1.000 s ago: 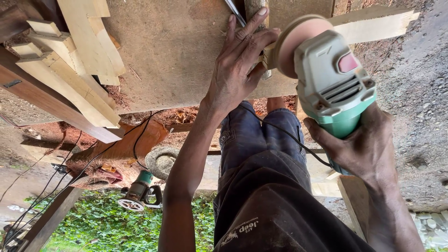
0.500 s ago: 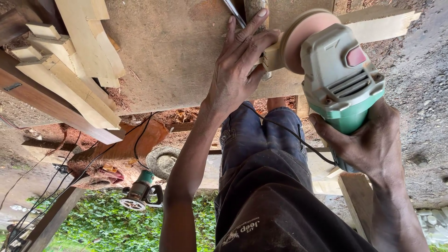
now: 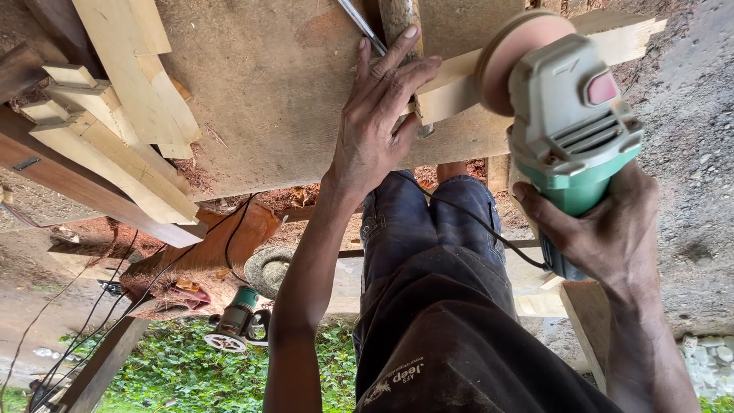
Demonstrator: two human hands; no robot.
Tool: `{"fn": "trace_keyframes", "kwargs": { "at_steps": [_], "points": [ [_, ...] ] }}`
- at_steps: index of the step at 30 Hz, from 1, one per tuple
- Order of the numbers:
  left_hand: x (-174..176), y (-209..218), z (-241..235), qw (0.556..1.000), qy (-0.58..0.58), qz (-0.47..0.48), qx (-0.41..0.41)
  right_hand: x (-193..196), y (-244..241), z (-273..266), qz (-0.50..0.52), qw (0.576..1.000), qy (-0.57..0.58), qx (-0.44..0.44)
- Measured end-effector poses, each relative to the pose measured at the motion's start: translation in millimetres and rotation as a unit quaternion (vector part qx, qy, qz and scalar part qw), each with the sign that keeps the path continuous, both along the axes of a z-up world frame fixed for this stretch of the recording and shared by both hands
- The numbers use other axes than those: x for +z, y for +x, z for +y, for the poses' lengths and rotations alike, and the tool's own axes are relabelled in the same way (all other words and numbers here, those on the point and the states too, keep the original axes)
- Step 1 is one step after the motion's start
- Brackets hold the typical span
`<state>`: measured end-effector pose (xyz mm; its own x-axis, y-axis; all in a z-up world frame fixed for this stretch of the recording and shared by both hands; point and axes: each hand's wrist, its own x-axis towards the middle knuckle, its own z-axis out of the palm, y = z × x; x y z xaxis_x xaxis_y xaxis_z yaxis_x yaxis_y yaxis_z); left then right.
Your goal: The person uses a handheld angle grinder with a sanding disc to smooth the edges and surfaces of a small, curved piece of wood. They hold the wood with one hand while operating the tool with the other, frequently rotating the piece to access different sides.
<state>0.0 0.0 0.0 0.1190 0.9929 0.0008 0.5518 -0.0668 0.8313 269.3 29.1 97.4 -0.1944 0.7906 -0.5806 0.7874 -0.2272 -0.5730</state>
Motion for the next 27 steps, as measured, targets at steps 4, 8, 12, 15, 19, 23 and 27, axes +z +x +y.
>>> {"fn": "trace_keyframes", "kwargs": {
  "at_steps": [4, 8, 12, 15, 19, 23, 27],
  "points": [
    [2.1, -1.6, 0.9, 1.0, -0.014, -0.007, -0.015, 11.3, -21.3, 4.8, 0.046, 0.996, -0.079, -0.022],
    [1.5, 0.9, 1.5, 1.0, 0.002, -0.002, -0.002, 10.1, -22.6, 1.8, 0.093, 0.993, -0.073, 0.0],
    [-1.5, -1.0, -1.2, 1.0, -0.001, -0.002, -0.005, 8.1, -18.2, 3.4, 0.069, 0.996, -0.064, -0.003],
    [-0.9, -1.1, -0.9, 1.0, -0.009, -0.007, -0.009, 10.3, -18.8, 10.1, 0.051, 0.995, -0.08, -0.017],
    [-2.6, 0.4, -2.2, 1.0, -0.009, 0.003, -0.001, 7.8, -9.5, 10.7, 0.076, 0.995, -0.063, -0.011],
    [-0.7, 0.5, -1.1, 1.0, 0.001, 0.012, -0.004, 8.5, -4.0, 7.0, 0.016, 1.0, -0.02, -0.018],
    [-3.6, 0.5, -2.1, 1.0, 0.015, 0.021, -0.01, 8.0, 19.3, -2.6, 0.067, 0.995, 0.067, -0.018]
  ]
}}
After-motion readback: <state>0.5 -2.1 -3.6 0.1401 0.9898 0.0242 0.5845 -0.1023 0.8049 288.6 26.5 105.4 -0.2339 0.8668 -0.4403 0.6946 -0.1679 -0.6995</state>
